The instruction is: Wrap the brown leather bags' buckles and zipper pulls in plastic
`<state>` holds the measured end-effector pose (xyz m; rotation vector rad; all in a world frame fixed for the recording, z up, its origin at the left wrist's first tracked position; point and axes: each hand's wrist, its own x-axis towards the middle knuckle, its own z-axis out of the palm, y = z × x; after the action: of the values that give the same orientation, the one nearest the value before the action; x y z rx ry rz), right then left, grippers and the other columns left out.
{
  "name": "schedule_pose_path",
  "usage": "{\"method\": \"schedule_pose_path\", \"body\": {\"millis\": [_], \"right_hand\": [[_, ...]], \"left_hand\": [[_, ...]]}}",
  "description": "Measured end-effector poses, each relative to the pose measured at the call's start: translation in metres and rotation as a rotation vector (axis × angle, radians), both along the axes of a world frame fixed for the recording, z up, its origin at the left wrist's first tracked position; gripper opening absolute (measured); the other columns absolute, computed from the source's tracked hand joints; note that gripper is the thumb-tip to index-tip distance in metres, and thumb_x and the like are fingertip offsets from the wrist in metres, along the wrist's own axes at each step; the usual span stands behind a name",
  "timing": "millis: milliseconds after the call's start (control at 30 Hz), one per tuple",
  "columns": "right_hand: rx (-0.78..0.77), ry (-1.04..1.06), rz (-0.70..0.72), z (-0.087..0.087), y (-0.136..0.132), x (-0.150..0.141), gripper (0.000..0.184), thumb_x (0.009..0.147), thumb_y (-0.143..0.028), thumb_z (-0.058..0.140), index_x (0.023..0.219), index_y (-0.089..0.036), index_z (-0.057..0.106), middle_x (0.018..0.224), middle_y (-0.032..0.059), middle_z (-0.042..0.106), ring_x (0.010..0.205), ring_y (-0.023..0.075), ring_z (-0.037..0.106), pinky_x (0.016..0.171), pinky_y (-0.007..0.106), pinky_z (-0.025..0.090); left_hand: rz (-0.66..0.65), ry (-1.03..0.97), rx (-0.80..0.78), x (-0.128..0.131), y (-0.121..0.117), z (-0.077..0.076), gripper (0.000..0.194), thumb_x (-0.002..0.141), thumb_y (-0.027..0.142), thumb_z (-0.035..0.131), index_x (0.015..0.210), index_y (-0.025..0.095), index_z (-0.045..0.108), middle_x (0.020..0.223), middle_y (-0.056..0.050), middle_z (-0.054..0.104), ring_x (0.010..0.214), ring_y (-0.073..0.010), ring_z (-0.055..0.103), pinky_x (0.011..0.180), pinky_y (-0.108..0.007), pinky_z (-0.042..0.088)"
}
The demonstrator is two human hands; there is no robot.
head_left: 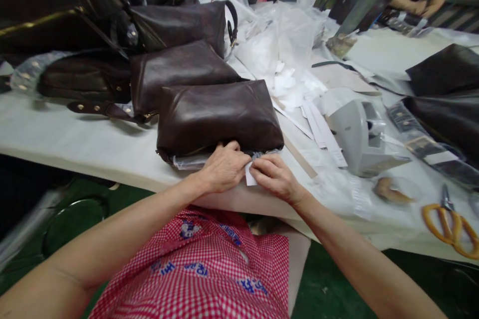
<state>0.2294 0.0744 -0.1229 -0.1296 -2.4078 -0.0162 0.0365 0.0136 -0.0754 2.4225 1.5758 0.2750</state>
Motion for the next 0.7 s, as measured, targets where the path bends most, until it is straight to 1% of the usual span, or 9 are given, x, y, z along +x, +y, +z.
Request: {"method": "schedule_pose_path", "body": {"millis": [133, 233, 367, 467, 533, 600, 700], "right_hand": [[0.056, -0.002, 0.039, -0.001, 0.003, 0.001, 0.016, 0.089, -0.007, 0.056, 0.095, -0.018, 0.065, 0.096, 0.0083, 0.067, 0.092, 0.0197, 0.057, 0.078, 0.035, 0.052], [0.049, -0.022, 0.054, -0.002, 0.004, 0.004, 0.016, 0.091, -0.009, 0.054, 0.099, -0.018, 0.064, 0.099, 0.0088, 0.067, 0.093, 0.02, 0.059, 0.079, 0.037, 0.053], [0.004, -0.069, 0.078, -0.004, 0.009, 0.011, 0.021, 0.093, -0.012, 0.051, 0.109, -0.017, 0.063, 0.108, 0.0117, 0.066, 0.101, 0.0223, 0.059, 0.084, 0.042, 0.054], [-0.003, -0.096, 0.076, -0.002, 0.008, 0.012, 0.026, 0.094, -0.012, 0.047, 0.116, -0.016, 0.061, 0.112, 0.0136, 0.066, 0.106, 0.0234, 0.059, 0.088, 0.044, 0.053], [-0.002, -0.109, 0.039, 0.0, 0.001, 0.009, 0.029, 0.094, -0.011, 0.044, 0.117, -0.014, 0.061, 0.113, 0.0143, 0.066, 0.107, 0.0234, 0.059, 0.089, 0.044, 0.053], [-0.004, -0.114, -0.019, 0.005, -0.009, 0.007, 0.031, 0.094, -0.01, 0.042, 0.118, -0.014, 0.061, 0.115, 0.0142, 0.067, 0.107, 0.0224, 0.06, 0.09, 0.042, 0.053], [-0.015, -0.069, -0.153, 0.019, -0.017, 0.016, 0.03, 0.094, -0.014, 0.044, 0.116, -0.016, 0.064, 0.118, 0.0126, 0.066, 0.11, 0.0205, 0.06, 0.091, 0.038, 0.052]], "left_hand": [[-0.027, 0.001, -0.027, -0.003, 0.002, 0.004, 0.021, 0.087, 0.026, 0.044, 0.084, 0.018, 0.063, 0.083, -0.007, 0.063, 0.092, -0.0246, 0.051, 0.077, -0.039, 0.041], [-0.027, 0.014, -0.068, -0.002, 0.003, 0.009, 0.019, 0.084, 0.029, 0.048, 0.087, 0.017, 0.063, 0.086, -0.007, 0.064, 0.093, -0.0257, 0.051, 0.077, -0.04, 0.042], [0.019, 0.083, -0.101, 0.006, 0.005, 0.013, 0.02, 0.085, 0.026, 0.047, 0.087, 0.016, 0.064, 0.089, -0.01, 0.066, 0.095, -0.0272, 0.051, 0.077, -0.041, 0.043], [0.075, 0.154, -0.077, 0.016, 0.006, 0.013, 0.022, 0.085, 0.024, 0.046, 0.083, 0.015, 0.065, 0.087, -0.013, 0.068, 0.095, -0.03, 0.052, 0.076, -0.044, 0.043], [0.098, 0.189, -0.052, 0.02, 0.004, 0.013, 0.021, 0.084, 0.024, 0.047, 0.082, 0.015, 0.066, 0.086, -0.013, 0.069, 0.095, -0.0309, 0.052, 0.075, -0.044, 0.043], [0.107, 0.206, -0.04, 0.021, 0.004, 0.015, 0.021, 0.082, 0.024, 0.047, 0.082, 0.016, 0.066, 0.086, -0.013, 0.069, 0.094, -0.0303, 0.053, 0.074, -0.042, 0.044], [0.121, 0.166, -0.059, 0.014, 0.008, 0.019, 0.024, 0.081, 0.028, 0.047, 0.083, 0.017, 0.068, 0.085, -0.012, 0.066, 0.089, -0.0284, 0.055, 0.072, -0.038, 0.043]]}}
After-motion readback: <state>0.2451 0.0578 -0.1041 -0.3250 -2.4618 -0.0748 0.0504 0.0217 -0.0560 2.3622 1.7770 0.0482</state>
